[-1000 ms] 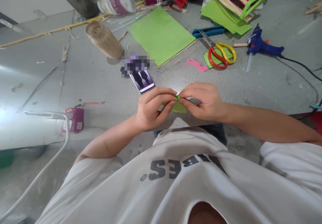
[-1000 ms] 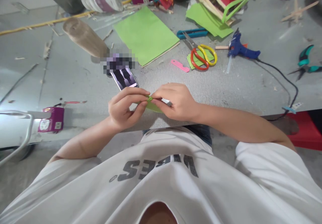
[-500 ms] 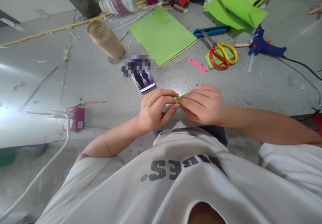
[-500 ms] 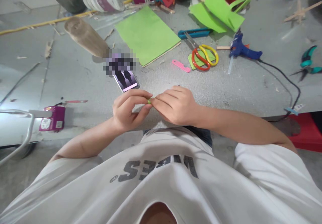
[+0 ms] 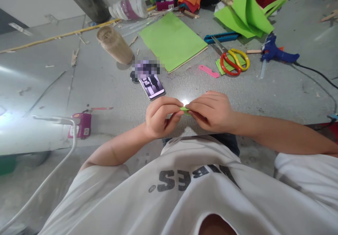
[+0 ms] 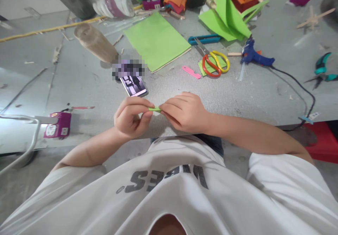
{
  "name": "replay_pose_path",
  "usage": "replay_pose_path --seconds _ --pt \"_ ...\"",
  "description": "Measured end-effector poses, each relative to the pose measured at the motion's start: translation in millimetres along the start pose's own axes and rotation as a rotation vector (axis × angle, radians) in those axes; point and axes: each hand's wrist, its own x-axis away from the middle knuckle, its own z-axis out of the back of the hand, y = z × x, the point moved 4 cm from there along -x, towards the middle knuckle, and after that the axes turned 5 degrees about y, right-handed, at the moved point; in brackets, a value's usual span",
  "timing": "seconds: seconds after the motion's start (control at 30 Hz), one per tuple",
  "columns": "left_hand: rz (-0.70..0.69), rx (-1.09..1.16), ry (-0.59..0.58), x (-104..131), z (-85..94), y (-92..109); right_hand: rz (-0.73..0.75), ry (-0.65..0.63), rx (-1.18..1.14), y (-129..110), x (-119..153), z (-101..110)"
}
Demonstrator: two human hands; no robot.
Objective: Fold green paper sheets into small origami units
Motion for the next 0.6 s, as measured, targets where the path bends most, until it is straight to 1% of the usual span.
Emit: replay_pose_path --seconds 0.13,0.2,0.23,0.27,0.33,0.37,0.4,0.43,0.47,0.5,0.53,0.6 --pt "-0.095 0.012 0.056 0 1.5 6 0.04 0.029 -0.111 0 0 3" --pt "-0.129 0.013 0.09 0 2.3 7 0.072 0.04 -0.167 4 1 3" --pt "-0.143 0.008 0.112 0 3.5 7 0.095 0.024 -0.189 8 2 2" --pt "-0.153 0.003 0.136 0 5.3 6 0.117 -0.019 -0.218 14 3 0" --pt "-0.171 0.006 0.184 2 11.0 3 0.122 -0.169 -0.306 31 8 -9" --pt "-0.173 0.016 0.205 2 14.7 1 0.085 -0.263 -0.364 41 10 -14" --pt "-0.17 0.029 0.221 3 18.5 -1 0.009 -0.327 -0.413 53 13 -20" --pt "-0.162 0.043 0.232 3 22.3 -3 -0.074 -0.352 -0.432 63 15 -25" --pt "-0.153 0.055 0.237 4 25.5 -4 -0.153 -0.376 -0.408 71 16 -31" --pt "-0.143 0.061 0.233 4 27.9 -4 -0.201 -0.402 -0.352 76 16 -36" --pt "-0.132 0.063 0.219 3 29.1 -4 -0.212 -0.439 -0.283 76 13 -43" --pt "-0.114 0.067 0.176 2 28.7 -3 -0.152 -0.571 -0.133 64 4 -56"
